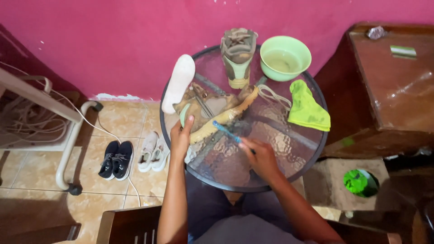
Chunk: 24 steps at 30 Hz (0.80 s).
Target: Cleaning a dirty work boot using a toothbrush and a cloth on a glass table.
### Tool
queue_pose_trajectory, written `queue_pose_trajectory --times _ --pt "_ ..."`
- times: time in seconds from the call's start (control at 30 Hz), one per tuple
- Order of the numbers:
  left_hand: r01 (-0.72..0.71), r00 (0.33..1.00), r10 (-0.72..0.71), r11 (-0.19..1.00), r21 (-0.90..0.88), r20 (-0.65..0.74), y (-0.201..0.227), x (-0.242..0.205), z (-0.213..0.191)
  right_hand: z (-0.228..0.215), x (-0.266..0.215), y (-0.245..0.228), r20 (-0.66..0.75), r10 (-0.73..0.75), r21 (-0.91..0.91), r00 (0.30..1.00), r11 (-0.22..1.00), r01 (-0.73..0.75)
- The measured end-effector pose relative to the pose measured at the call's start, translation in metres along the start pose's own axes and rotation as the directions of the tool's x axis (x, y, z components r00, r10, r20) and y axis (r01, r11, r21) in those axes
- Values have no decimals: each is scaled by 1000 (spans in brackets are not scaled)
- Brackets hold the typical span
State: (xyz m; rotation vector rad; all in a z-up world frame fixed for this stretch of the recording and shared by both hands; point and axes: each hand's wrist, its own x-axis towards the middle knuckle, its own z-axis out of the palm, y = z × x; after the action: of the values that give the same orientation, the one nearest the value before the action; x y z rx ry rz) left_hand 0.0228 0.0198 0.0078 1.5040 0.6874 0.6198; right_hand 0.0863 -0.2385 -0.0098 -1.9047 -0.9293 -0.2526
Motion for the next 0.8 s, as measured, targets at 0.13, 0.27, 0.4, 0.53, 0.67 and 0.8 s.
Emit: queue_pose_trajectory --times 0.13,0.27,0.4,0.53,0.67,0.8 --pt "57 998 -58 998 -15 -34 -3 -1 -1 1 -1 20 -149 87 -79 985 992 -100" --pt "78 997 -77 996 53 -24 2 -4 -3 23 -16 37 -23 109 -133 994 985 -111" --pt "100 995 -98 988 113 -26 -1 -1 -5 15 -9 38 -57 188 -94 981 977 -193" --pt "107 994 -106 987 122 -13 5 0 -3 21 -11 45 88 51 -91 995 995 -43" --pt "125 992 -123 984 126 -29 7 -3 -8 19 -7 37 31 99 -103 995 990 -95" --pt "109 994 -107 986 128 -24 8 -2 -7 16 -1 39 80 8 -278 997 960 15"
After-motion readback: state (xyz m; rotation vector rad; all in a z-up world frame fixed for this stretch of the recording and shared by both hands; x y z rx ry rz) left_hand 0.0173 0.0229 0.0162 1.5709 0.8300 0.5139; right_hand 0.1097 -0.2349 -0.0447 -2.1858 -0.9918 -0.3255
